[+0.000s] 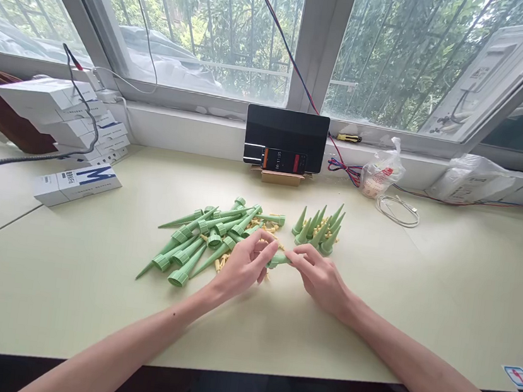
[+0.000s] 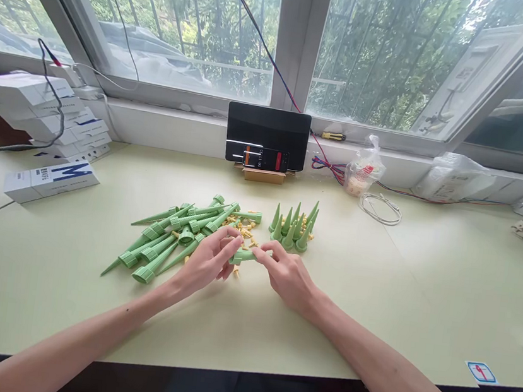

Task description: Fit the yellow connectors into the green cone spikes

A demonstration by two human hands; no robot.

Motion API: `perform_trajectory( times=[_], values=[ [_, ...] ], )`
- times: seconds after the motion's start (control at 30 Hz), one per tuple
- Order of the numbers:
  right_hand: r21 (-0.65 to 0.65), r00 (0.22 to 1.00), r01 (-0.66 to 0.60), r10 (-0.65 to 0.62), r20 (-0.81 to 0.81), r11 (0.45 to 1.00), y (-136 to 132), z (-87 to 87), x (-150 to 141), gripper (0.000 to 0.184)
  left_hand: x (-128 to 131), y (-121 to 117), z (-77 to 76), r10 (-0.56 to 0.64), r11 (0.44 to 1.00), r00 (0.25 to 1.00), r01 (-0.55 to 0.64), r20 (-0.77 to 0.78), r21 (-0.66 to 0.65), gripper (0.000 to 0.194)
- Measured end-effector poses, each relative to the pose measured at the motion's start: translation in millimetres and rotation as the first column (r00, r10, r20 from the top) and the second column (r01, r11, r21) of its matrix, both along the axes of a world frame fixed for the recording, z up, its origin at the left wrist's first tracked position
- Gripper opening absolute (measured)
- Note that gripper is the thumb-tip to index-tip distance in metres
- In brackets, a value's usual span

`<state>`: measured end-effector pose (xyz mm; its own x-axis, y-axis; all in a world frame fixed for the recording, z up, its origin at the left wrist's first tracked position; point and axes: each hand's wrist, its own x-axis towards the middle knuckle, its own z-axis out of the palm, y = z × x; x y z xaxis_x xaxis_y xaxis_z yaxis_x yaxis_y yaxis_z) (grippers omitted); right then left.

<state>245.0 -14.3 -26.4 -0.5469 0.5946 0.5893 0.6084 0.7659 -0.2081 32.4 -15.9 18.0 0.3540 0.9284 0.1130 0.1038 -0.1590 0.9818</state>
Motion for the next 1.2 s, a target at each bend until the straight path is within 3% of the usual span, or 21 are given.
perform_trajectory(
  times=[0.2, 0.3, 0.37, 0.53, 0.73, 0.9, 1.2],
  values=[
    [0.052, 0.997, 0.003, 0.001, -0.073, 0.999, -2, 2.2, -4, 0.03, -1, 1, 2.0, 0.009, 0.999, 1.0, -0.008, 0.019, -0.044, 0.024],
    [0.071, 0.975, 0.067, -0.05, -0.217, 0.995, -3, 1.4, -5, 0.029, -3, 4, 4.4, 0.11, 0.994, 0.992, -0.109, 0.064, -0.031, 0.023],
    [0.056, 0.972, 0.046, -0.032, -0.233, 0.997, -5, 0.9, -6, 0.026, -4, 7, 5.2, 0.201, 0.979, 0.971, -0.203, 0.128, -0.001, 0.024],
    [0.02, 0.994, -0.105, 0.105, 0.003, 0.994, -13, 3.1, -20, 0.018, -5, 10, 2.9, 0.308, 0.946, 0.922, -0.322, 0.233, 0.025, 0.024],
    [0.014, 0.96, -0.149, 0.141, 0.243, 0.989, -14, 9.2, -49, 0.021, -5, 11, 1.2, 0.331, 0.932, 0.9, -0.359, 0.282, 0.053, 0.026],
    [0.001, 0.958, -0.116, 0.111, 0.265, 0.993, -9, 6.2, -60, 0.025, -7, 12, 0.5, 0.338, 0.931, 0.897, -0.363, 0.284, 0.04, 0.028],
    [-0.11, 0.981, -0.012, 0.033, 0.193, 0.994, -7, 2.6, -51, 0.012, -6, 12, -0.8, 0.309, 0.944, 0.922, -0.326, 0.234, 0.038, 0.028]
  ],
)
